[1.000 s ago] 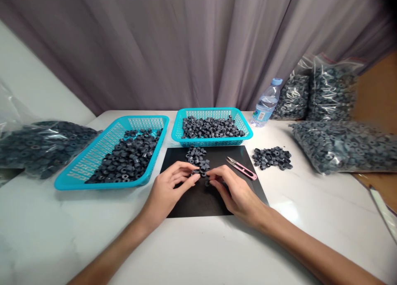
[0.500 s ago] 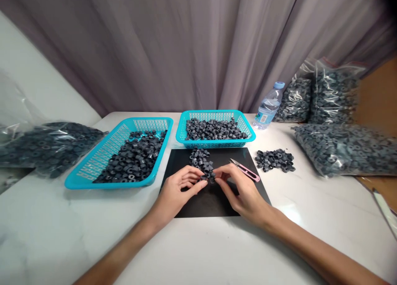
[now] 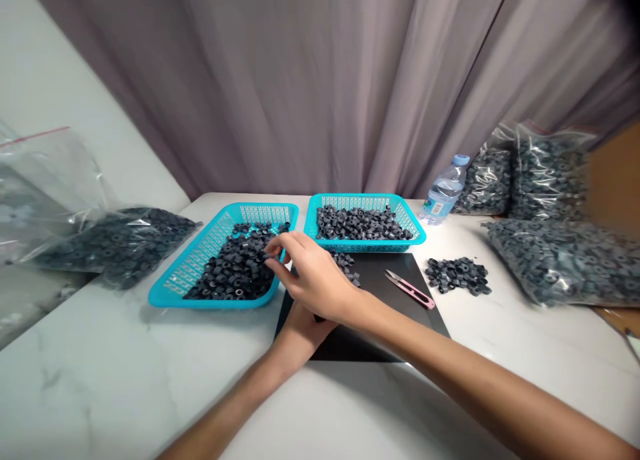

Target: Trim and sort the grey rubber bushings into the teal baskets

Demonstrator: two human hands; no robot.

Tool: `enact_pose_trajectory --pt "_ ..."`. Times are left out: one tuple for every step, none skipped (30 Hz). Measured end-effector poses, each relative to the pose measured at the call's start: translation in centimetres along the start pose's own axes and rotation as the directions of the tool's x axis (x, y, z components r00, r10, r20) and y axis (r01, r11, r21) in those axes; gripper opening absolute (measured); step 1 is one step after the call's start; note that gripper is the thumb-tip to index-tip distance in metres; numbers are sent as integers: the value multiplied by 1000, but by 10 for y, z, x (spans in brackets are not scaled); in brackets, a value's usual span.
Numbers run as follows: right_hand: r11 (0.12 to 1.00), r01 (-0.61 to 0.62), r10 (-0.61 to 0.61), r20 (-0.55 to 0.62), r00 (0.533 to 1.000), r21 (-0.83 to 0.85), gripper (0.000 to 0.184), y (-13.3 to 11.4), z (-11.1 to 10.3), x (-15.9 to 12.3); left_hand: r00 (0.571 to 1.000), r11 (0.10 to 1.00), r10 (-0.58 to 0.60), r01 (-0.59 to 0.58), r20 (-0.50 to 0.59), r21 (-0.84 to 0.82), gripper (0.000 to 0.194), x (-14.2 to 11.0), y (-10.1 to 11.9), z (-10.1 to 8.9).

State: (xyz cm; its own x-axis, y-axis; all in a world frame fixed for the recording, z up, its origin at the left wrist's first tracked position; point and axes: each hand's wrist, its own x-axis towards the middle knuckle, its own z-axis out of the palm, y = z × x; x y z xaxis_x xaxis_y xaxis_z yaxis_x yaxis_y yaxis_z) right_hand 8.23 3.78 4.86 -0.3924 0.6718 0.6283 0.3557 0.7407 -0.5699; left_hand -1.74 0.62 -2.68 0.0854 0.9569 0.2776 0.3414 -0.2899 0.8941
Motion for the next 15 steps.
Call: enact_pose_trajectory --pt "1000 7 -7 13 1000 -14 7 1 -1 3 999 1000 -1 1 37 -18 23 1 0 -1" --pt "1000 15 -15 19 1000 -20 8 3 -6 2 996 999 -3 6 87 -37 21 1 1 -2" --pt "999 29 -29 9 1000 -20 9 6 -13 -2 992 999 -4 10 127 -53 18 1 4 -4" --pt "1000 17 -17 0 1000 -22 11 9 -23 -10 987 997 -14 27 161 -76 16 2 7 -5" --pt "1000 -17 16 -32 999 -23 11 13 -35 -19 981 994 -31 50 190 -98 15 2 11 -7" --pt "998 -60 58 -77 995 -22 11 17 -46 -31 977 991 -49 74 209 -114 16 2 14 -8" --pt "994 -110 107 -98 989 -23 11 22 -56 -44 973 988 -66 93 219 -119 17 2 17 -9" --pt "987 -157 153 -114 982 -21 12 26 -65 -57 973 989 -76 102 219 -109 18 2 20 -9" --pt "981 -195 192 -113 975 -17 11 30 -73 -71 974 992 -73 92 212 -82 18 2 22 -10" --pt "975 -222 220 -117 969 -11 11 34 -78 -84 978 997 -54 62 201 -35 17 2 23 -11" --pt "969 -247 244 -108 964 -11 11 37 -82 -97 981 999 -24 19 192 25 16 1 23 -13" --pt "963 -268 265 -98 959 -16 11 40 -85 -108 983 995 15 -33 183 93 15 1 24 -15" --pt "958 -285 282 -89 955 -22 11 42 -87 -119 983 982 64 -92 170 163 13 1 26 -18" --pt "953 -301 297 -90 950 -26 12 45 -88 -127 980 961 124 -157 153 227 11 1 28 -22" --pt "947 -321 317 -90 944 -29 13 47 -89 -134 973 933 192 -222 129 283 11 1 30 -28"
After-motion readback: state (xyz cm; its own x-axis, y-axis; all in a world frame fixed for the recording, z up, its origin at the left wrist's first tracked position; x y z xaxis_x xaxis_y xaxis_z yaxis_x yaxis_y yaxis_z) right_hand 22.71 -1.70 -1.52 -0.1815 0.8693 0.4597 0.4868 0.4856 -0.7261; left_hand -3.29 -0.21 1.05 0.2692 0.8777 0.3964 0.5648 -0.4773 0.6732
